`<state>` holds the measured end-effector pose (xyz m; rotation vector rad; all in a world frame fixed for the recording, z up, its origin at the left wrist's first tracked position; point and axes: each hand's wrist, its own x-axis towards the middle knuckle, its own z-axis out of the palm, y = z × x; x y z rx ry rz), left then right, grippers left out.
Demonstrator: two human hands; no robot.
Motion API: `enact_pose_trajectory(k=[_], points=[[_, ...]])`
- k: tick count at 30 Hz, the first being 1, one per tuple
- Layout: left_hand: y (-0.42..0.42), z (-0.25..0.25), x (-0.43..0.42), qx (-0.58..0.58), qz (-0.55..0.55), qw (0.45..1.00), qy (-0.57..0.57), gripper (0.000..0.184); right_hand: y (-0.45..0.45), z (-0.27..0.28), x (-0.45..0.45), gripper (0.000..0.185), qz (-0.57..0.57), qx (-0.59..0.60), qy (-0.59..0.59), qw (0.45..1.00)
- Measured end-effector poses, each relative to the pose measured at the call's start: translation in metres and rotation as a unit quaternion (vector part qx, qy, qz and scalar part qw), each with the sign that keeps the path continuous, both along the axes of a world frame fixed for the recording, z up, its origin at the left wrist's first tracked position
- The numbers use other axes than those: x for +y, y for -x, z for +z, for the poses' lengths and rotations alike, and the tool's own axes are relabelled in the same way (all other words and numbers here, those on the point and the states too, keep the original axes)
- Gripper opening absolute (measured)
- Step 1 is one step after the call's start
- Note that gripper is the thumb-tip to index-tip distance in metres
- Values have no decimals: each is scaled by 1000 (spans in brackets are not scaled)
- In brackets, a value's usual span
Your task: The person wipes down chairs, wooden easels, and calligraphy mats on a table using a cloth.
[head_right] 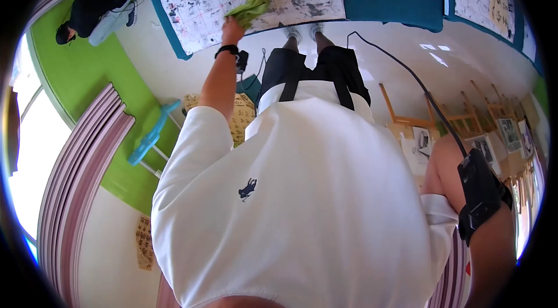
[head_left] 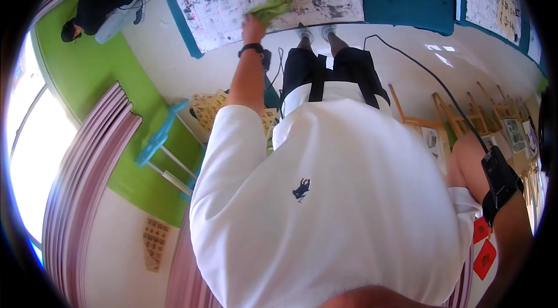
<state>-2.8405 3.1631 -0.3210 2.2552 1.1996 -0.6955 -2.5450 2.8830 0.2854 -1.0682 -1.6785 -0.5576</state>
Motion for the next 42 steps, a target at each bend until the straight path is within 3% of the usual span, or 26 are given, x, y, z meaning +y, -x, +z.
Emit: enact_pose_trajectory(k=[3, 4, 7, 10, 11, 13, 14, 15, 18, 20, 21, 23, 25, 26, 27, 29, 30, 31, 33, 35, 37, 39, 40, 42], points=[[14, 10, 8, 39, 90, 995, -26, 92, 3, 3, 9, 37, 1, -15, 0, 1000], [12, 12, 6, 3, 83, 996, -22, 89, 5, 5, 11, 37, 0, -20, -4, 1000], [-8, -18, -8, -180, 7, 984, -16, 76, 9, 10, 20, 37, -3, -30, -11, 999], [-56, -4, -47, -176, -59, 982, -37, 70, 9, 13, 30, 38, -24, -24, -31, 999], [-71, -1, -60, -234, -49, 970, -36, 69, 6, 10, 31, 38, -37, -17, -39, 998], [-89, 18, -86, -173, -85, 981, 12, 65, -8, -13, 34, 38, -87, 14, -53, 995], [-91, 24, -98, -183, -85, 979, 21, 65, -14, -41, 37, 35, -121, 67, -39, 990], [-94, 29, -106, -190, -93, 977, 16, 62, -20, -106, 31, 32, -173, 174, 9, 969], [-89, 20, -103, -215, -95, 972, 18, 57, -6, -331, 33, 22, -196, 516, 204, 809], [-75, 25, -92, -221, -95, 970, 31, 56, 32, -369, 87, 29, -139, 411, 440, 786], [-70, 39, -81, -185, -77, 977, 71, 53, 53, -428, 80, 45, -91, 413, 513, 746], [-55, 38, -62, -145, -61, 981, 110, 51, 89, -505, 77, 62, -82, 255, 603, 752], [-34, 4, -44, -126, 83, 957, 248, 44, 124, -536, 84, 69, -32, 211, 631, 746], [-19, -12, -36, -172, 211, 867, 418, 42, 142, -545, 93, 70, -48, 175, 625, 759], [-18, -4, -35, -172, 210, 867, 418, 42, 153, -558, 106, 70, -48, 175, 624, 760], [-7, 32, -42, -254, 423, 721, 487, 45, 172, -582, 126, 70, -55, 320, 579, 748], [-3, 34, -41, -239, 385, 776, 437, 50, 170, -581, 136, 66, -42, 352, 602, 716], [-4, 34, -34, -242, 387, 775, 438, 50, 167, -578, 145, 66, -41, 349, 603, 716], [10, 13, -13, -260, 304, 878, 263, 51, 159, -575, 153, 57, -87, 288, 619, 725], [26, -3, -9, -261, 215, 938, 79, 52, 141, -582, 142, 50, -129, 234, 609, 747], [30, 12, -2, -234, 153, 959, -51, 63, 115, -599, 121, 45, -170, 135, 598, 771], [35, 7, 0, -119, 111, 980, -110, 70, 90, -585, 96, 43, -171, 48, 653, 736], [38, 2, -3, -120, 115, 980, -109, 70, 79, -582, 81, 42, -186, 15, 657, 731], [43, -13, -6, -131, 112, 978, -122, 69, 52, -579, 43, 38, -246, 55, 648, 719]])
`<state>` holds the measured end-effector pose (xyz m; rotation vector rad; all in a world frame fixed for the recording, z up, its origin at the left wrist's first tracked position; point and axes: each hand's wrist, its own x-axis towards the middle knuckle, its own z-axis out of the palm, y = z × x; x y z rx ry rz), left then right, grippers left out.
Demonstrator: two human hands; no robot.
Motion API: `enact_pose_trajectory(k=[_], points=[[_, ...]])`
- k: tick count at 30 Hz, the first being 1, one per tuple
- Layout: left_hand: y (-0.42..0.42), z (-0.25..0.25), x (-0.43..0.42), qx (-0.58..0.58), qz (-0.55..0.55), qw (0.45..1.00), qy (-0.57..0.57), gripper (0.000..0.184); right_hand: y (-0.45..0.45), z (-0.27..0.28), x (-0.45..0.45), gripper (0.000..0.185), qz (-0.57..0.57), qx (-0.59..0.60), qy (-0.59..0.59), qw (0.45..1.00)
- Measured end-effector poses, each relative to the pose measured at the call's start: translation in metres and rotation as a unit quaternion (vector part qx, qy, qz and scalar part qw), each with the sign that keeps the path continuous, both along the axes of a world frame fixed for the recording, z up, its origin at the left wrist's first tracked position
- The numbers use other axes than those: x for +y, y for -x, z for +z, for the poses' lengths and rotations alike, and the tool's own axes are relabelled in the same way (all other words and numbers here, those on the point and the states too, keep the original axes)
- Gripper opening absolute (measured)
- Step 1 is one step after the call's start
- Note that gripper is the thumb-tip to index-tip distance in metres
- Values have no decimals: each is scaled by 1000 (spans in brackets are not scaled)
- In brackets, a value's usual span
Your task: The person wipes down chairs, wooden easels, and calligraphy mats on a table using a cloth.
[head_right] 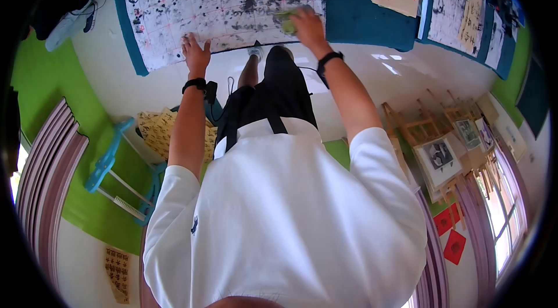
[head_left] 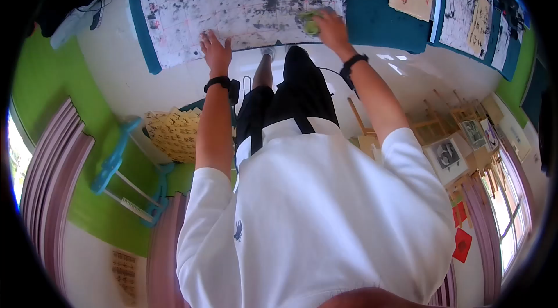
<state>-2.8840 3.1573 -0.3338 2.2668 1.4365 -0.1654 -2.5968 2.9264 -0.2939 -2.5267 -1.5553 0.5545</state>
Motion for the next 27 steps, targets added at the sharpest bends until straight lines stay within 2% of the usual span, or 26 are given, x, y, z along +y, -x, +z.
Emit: enact_pose_trajectory(k=[1, 2, 4, 7, 8, 10, 11, 13, 15, 19, 22, 25, 26, 27], points=[[4, -2, 1, 0, 6, 1000, 2, 69, -13, 2, -17, 39, -67, -2, 85, 994], [7, -3, 1, -13, 12, 1000, 8, 69, -25, -2, -40, 37, -132, -2, 95, 987], [10, -5, -1, -25, 21, 999, 15, 69, -43, 2, -69, 38, -232, 1, 201, 952], [11, 0, -1, -31, 18, 999, 9, 69, -44, 4, -77, 43, -288, 14, 153, 945], [9, 2, -1, -24, 24, 999, 9, 71, -38, 3, -70, 43, -289, 15, 153, 945], [4, 9, 0, -17, 27, 999, 9, 73, -8, -3, -36, 48, -231, -10, 12, 973], [0, 15, 2, -8, 45, 999, 21, 72, 9, -5, -16, 50, -216, 30, -7, 976], [-5, 21, 14, 0, 59, 998, 28, 70, 46, -6, 32, 52, -195, 212, -68, 955], [-3, 21, 30, 29, 38, 997, 54, 77, 88, -10, 73, 51, -106, 265, -158, 945], [-4, 9, 58, 59, 22, 995, 80, 84, 127, 2, 116, 46, 145, 206, -61, 966], [-12, 10, 75, 105, 23, 983, 151, 89, 116, -18, 94, 43, 126, 212, -60, 967], [-4, -13, 90, 116, -15, 980, 160, 88, 75, -19, 32, 42, 7, 206, -57, 977], [-1, -13, 95, 116, -11, 980, 162, 88, 61, -40, -3, 46, 8, 112, -75, 991], [0, -13, 100, 87, -34, 980, 175, 86, 45, -28, -26, 50, -52, 136, -70, 987]])
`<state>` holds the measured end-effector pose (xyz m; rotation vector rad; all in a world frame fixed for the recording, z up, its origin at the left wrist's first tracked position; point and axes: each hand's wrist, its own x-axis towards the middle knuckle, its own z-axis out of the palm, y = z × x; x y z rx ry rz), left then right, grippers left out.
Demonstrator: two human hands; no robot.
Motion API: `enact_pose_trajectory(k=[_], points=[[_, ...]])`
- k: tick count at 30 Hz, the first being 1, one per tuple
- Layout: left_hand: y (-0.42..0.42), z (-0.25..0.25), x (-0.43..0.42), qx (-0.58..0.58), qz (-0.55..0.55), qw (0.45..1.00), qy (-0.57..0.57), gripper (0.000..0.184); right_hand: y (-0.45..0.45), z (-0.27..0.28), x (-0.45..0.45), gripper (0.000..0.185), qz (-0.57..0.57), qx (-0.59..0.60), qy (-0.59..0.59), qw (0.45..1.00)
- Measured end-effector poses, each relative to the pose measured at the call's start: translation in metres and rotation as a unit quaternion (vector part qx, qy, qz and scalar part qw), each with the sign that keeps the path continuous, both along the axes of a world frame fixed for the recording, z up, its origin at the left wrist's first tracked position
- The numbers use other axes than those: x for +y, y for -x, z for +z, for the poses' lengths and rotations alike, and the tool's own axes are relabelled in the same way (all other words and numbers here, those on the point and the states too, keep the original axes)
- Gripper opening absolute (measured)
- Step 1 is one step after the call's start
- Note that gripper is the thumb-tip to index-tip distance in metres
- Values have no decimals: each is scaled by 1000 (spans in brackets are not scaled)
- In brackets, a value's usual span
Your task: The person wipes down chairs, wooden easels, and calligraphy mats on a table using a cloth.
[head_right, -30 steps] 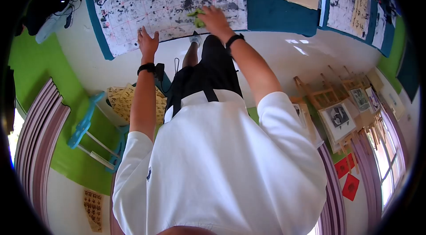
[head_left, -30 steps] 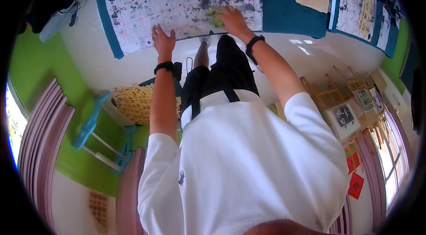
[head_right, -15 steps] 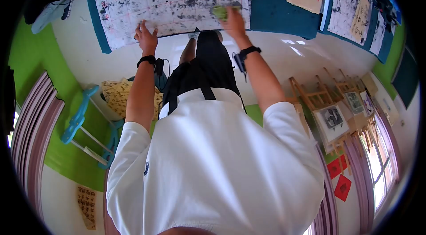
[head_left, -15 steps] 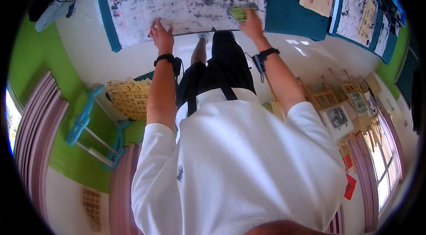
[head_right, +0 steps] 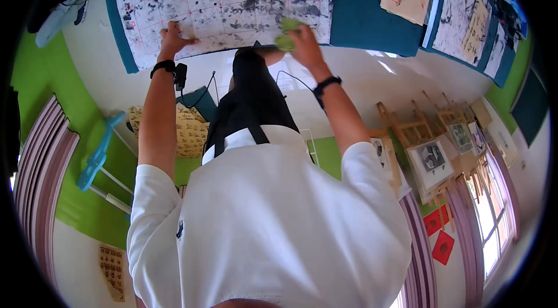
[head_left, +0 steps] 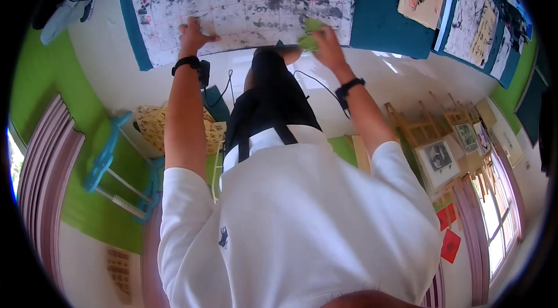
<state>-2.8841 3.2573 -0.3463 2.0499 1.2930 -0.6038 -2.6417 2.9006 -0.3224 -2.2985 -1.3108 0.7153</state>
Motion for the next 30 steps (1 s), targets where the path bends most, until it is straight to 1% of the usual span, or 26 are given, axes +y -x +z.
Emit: enact_pose_trajectory(k=[1, 2, 3, 4, 5, 6, 7, 9, 11, 12, 13, 15, 17, 19, 20, 21, 22, 23, 24, 25, 27, 29, 30], points=[[2, -1, 3, -32, -15, 999, 16, 83, -13, 9, -19, 52, -51, -18, 24, 998], [2, 0, 1, -34, -9, 999, 16, 83, -25, 10, -42, 53, -94, -13, 47, 994], [2, 0, 0, -48, -14, 999, 1, 78, -38, 13, -58, 53, -125, -7, 64, 990], [5, -2, 0, -61, -19, 998, -15, 73, -48, 12, -64, 53, -116, -8, 64, 991], [10, -7, 3, -58, -9, 998, -15, 73, -55, 15, -62, 53, -149, -7, 81, 986], [15, -12, 7, -96, -19, 995, -5, 68, -56, 17, -59, 53, -180, -5, 99, 979], [21, -16, 9, -135, -28, 990, 4, 63, -54, 16, -53, 53, -168, -4, 101, 981], [26, -21, 11, -134, -4, 991, 17, 59, -45, 28, -7, 53, -149, -13, -14, 989], [25, -20, 11, -138, 18, 990, 27, 56, -23, 35, 57, 53, -69, -26, -125, 989], [24, -17, 8, -125, 30, 991, 30, 55, -4, 48, 96, 54, -44, -19, -126, 991], [21, -14, 6, -115, 41, 992, 31, 53, 13, 42, 127, 54, -18, 24, -125, 992], [16, -17, 6, -100, 60, 993, 26, 50, 49, 35, 184, 51, 78, 20, -120, 989], [16, -19, 4, -104, 78, 992, 12, 50, 80, 19, 226, 50, 196, 52, -123, 971], [17, -26, 1, -110, 99, 989, -2, 51, 104, 11, 256, 50, 274, 183, -39, 943], [26, -34, 2, -141, 90, 986, 2, 49, 113, 15, 266, 50, 303, 143, 44, 941], [27, -37, 3, -173, 80, 982, 5, 47, 111, 13, 268, 50, 316, 105, 18, 943], [25, -42, 2, -179, 92, 980, 8, 47, 109, 12, 265, 49, 327, 69, -7, 942], [23, -39, 1, -177, 76, 981, 11, 47, 100, 13, 257, 49, 338, 67, 2, 939], [26, -33, 1, -174, 62, 983, 13, 47, 83, 15, 247, 48, 351, 9, 18, 936], [22, -29, -4, -149, 91, 985, 6, 46, 67, 18, 241, 47, 367, -49, 30, 928], [16, -16, -8, -153, 133, 979, -2, 47, 36, 11, 215, 47, 342, -75, 82, 933], [14, -9, -12, -169, 166, 971, -13, 46, 1, 30, 189, 48, 270, -77, 205, 938], [15, -10, -13, -169, 177, 970, -12, 46, -17, 35, 175, 49, 243, -87, 232, 938]])
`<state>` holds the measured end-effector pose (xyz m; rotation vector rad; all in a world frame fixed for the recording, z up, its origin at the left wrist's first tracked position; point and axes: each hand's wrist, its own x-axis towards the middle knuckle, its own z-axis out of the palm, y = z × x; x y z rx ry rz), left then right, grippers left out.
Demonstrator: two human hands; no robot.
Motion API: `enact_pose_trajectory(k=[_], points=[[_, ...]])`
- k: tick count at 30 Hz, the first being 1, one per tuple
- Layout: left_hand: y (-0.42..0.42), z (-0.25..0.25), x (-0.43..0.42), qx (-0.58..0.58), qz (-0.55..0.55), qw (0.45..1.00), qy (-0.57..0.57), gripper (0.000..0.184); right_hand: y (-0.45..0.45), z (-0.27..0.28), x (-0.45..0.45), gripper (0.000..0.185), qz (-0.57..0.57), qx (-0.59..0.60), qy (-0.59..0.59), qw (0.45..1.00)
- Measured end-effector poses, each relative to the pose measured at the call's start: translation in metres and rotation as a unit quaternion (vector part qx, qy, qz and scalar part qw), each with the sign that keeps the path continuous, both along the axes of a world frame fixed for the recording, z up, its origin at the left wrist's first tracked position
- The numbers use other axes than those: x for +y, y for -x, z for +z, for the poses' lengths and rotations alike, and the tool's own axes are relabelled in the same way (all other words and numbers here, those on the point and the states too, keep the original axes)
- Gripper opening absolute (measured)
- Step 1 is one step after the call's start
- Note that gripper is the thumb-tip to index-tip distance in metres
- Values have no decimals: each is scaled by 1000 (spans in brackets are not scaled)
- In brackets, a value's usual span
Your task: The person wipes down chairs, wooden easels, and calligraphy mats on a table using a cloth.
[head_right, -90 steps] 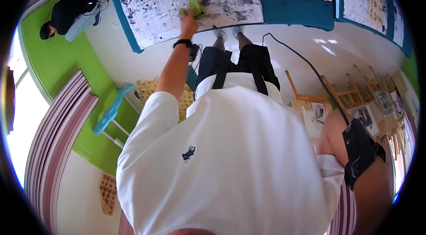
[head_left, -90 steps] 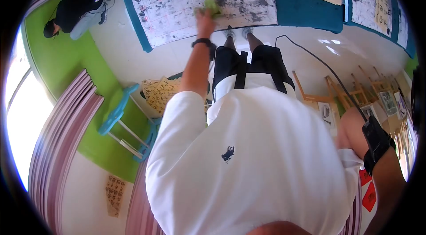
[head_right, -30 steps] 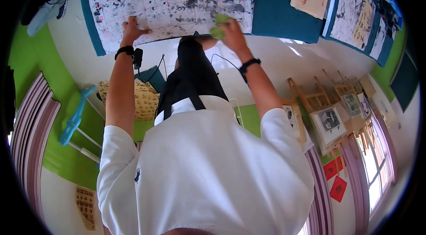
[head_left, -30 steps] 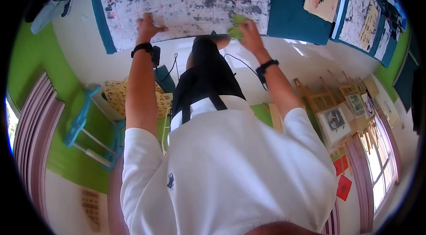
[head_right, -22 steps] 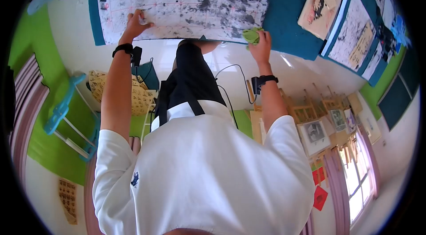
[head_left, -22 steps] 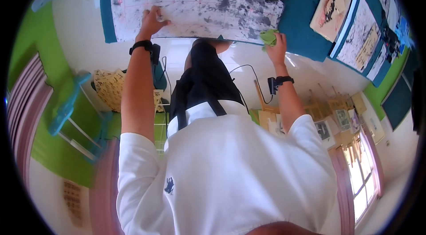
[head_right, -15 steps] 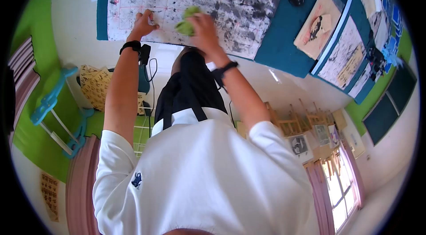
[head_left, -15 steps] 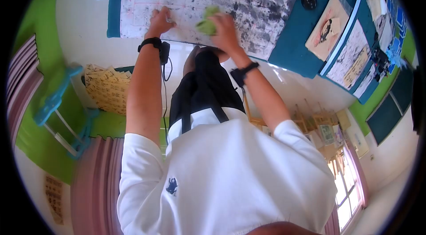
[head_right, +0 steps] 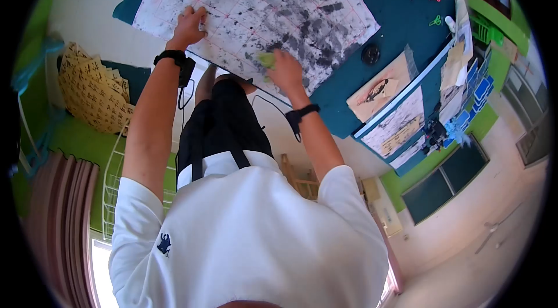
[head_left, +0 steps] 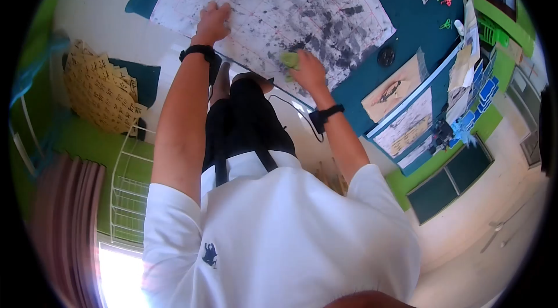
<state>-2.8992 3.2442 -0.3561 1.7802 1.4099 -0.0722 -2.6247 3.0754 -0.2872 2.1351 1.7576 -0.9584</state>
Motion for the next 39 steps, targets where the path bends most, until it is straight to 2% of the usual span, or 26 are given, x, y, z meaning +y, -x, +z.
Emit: enact_pose_trajectory(k=[2, 4, 6, 8, 10, 12, 13, 15, 18, 20, 21, 22, 23, 25, 26, 28, 31, 33, 34, 35, 36, 37, 39], points=[[-2, -3, -2, -4, 11, 1000, -8, 45, -31, 11, -21, 51, -22, -27, 23, 999], [-3, -6, -3, -6, 24, 1000, -8, 45, -51, 17, -22, 54, -38, -75, 148, 985], [-2, -3, -4, -4, 36, 999, -5, 45, -39, 26, -5, 55, -71, -50, 174, 981], [-5, 0, -4, 4, 41, 999, -14, 41, 6, 25, 4, 54, -52, 48, -105, 992], [-10, -4, -2, 22, 49, 998, -17, 39, 66, 27, 25, 58, 8, 150, -133, 980], [-11, -3, -5, 43, 51, 998, -13, 37, 105, 14, 39, 49, 89, 218, -158, 959], [-11, 0, -2, 42, 42, 998, -10, 35, 109, 4, 42, 49, 84, 221, -158, 959], [-10, 2, -1, 41, 28, 999, -7, 34, 110, -15, 51, 46, 212, 268, -34, 939], [-13, 4, 1, 41, 35, 998, -14, 38, 52, -16, 79, 47, 231, 268, -51, 934], [-14, 5, 1, 52, 38, 998, 4, 44, -5, -10, 111, 49, 119, 276, -64, 952], [-15, 6, 0, 50, 39, 998, 4, 44, -29, 5, 117, 49, 22, 177, -185, 966], [-14, 8, 1, 53, 34, 998, 12, 46, -57, 2, 119, 47, -90, 88, -274, 954], [-14, 8, 3, 57, 29, 998, 19, 49, -88, -1, 122, 43, -202, 32, -312, 928], [-14, 7, 5, 61, 30, 998, 19, 50, -135, 6, 123, 41, -302, -55, -390, 868], [-14, 6, 3, 66, 31, 997, 24, 51, -142, 13, 121, 39, -338, -59, -424, 838], [-14, 5, 2, 70, 28, 997, 25, 53, -115, 45, 121, 39, -388, -52, -409, 824], [-14, 8, 7, 69, 24, 996, 41, 58, -56, 37, 104, 40, -338, 108, -337, 872], [-12, 6, 8, 62, 23, 996, 52, 61, 8, 24, 88, 47, -173, 143, -333, 916], [-10, -1, 6, 63, 24, 997, 31, 64, 37, 17, 83, 50, -101, 234, -318, 913], [-11, -3, 4, 66, 27, 997, 13, 66, 60, 18, 77, 45, -8, 242, -226, 943], [-14, -1, 2, 64, 32, 997, 10, 66, 76, 6, 70, 38, 113, 207, -215, 948], [-14, 2, 2, 62, 31, 998, -1, 67, 86, -11, 62, 42, 187, 203, -181, 944], [-7, -1, 4, 41, 14, 999, -4, 69, 83, -13, 70, 45, 216, 213, -158, 940]])
